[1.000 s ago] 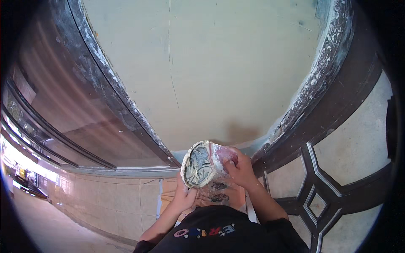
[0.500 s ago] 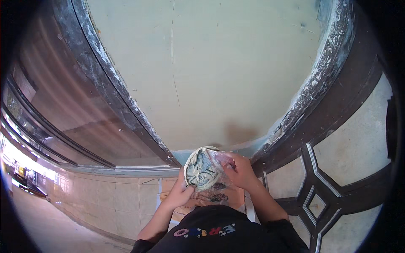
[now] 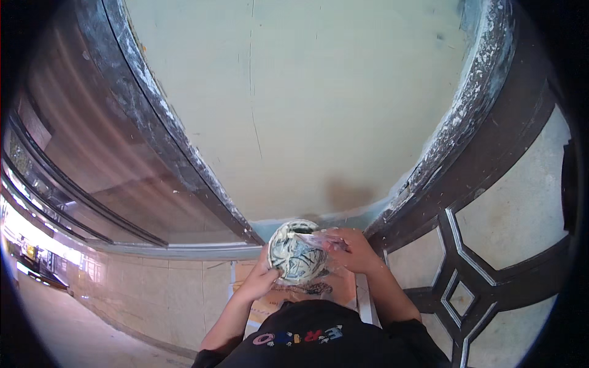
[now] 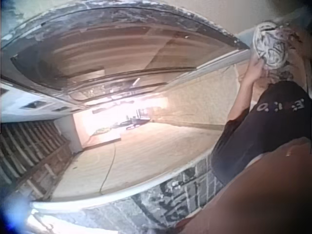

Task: The person applies wall compound from a plastic container to a surface using a putty knife.

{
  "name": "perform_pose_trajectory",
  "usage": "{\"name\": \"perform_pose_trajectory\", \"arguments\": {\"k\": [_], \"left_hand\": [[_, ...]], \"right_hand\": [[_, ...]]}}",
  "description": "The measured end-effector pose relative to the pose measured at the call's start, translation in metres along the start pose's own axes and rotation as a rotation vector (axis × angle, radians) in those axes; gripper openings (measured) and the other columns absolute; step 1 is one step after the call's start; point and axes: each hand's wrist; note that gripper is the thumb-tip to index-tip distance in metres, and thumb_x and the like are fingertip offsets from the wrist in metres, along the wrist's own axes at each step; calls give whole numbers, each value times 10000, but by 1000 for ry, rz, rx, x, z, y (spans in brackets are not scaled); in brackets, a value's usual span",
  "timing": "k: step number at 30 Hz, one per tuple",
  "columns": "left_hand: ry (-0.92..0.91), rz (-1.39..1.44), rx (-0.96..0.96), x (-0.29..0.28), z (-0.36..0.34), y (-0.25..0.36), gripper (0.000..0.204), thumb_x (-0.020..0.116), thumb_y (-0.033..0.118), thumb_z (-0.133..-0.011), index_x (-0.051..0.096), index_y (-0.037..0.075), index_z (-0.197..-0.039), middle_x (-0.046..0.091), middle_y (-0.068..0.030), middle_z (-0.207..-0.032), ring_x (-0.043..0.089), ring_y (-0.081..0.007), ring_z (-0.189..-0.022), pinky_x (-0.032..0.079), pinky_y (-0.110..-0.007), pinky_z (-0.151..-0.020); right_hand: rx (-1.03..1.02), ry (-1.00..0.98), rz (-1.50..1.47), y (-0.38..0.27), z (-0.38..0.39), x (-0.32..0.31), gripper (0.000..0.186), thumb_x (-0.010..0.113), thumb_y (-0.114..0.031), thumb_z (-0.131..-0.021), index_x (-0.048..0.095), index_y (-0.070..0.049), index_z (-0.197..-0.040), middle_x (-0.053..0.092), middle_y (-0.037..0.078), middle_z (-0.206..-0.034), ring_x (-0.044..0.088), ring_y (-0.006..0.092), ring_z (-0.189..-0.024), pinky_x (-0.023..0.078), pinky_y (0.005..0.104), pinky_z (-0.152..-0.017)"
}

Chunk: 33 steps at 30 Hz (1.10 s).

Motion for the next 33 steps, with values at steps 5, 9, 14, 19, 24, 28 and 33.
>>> {"name": "perform_pose_trajectory", "arguments": {"k": [5, 9, 14, 19, 24, 28, 33], "left_hand": [[23, 271, -10, -7, -11, -24, 766, 471, -41, -746, 279, 70, -1479, 443, -81, -1392, 418, -197, -1288, 366, -304, -1040], [24, 292, 87, -12, -12, -37, 730, 454, -44, -773, 300, 89, -1474, 463, -86, -1392, 491, -191, -1236, 487, -316, -935], [55, 338, -3, -12, -2, -31, 738, 461, -42, -762, 300, 98, -1469, 497, -103, -1353, 591, -220, -1127, 609, -350, -753], [126, 404, 57, -22, -6, -41, 743, 484, -12, -734, 331, 50, -1459, 558, -99, -1295, 618, -188, -1067, 573, -286, -763], [121, 360, 54, -23, -2, -36, 766, 458, -44, -703, 329, 44, -1452, 506, -112, -1337, 535, -225, -1188, 529, -336, -890], [161, 342, 68, -22, 5, -34, 749, 463, -41, -704, 345, 44, -1439, 523, -107, -1321, 548, -209, -1156, 518, -313, -880], [153, 379, 103, -26, 6, -43, 752, 458, -51, -709, 330, 52, -1442, 531, -123, -1308, 556, -227, -1163, 533, -356, -898]], "right_hand": [[175, 65, -421, -7, -3, -31, 251, 654, -91, -907, 663, -24, -1149, 701, 88, -1040, 645, 164, -962, 498, 303, -844], [78, 381, -331, -5, -7, -58, 277, 637, -59, -910, 642, -23, -1184, 686, 92, -1059, 620, 146, -996, 471, 289, -880], [-33, 692, 251, -38, -33, -124, 273, 555, -113, -951, 617, -20, -1200, 664, 196, -1082, 645, 269, -1020, 481, 351, -879], [-258, 936, 644, -75, -73, -193, 320, 503, -67, -930, 582, -21, -1237, 625, 211, -1081, 608, 400, -975, 477, 416, -877], [-361, 1080, 883, -110, -114, -249, 380, 505, -42, -897, 558, -45, -1273, 611, 185, -1121, 563, 392, -1076, 456, 441, -909], [-463, 1151, 941, -152, -146, -287, 360, 506, -50, -899, 570, -48, -1254, 624, 182, -1121, 582, 388, -1046, 468, 441, -886], [-546, 1243, 1079, -203, -180, -337, 360, 467, -102, -914, 585, -69, -1253, 651, 166, -1089, 607, 390, -992, 491, 457, -858]]}}
Point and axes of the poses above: each hand's wrist, its own z-axis away from the middle knuckle, its own x-axis out of the palm, y = z × x
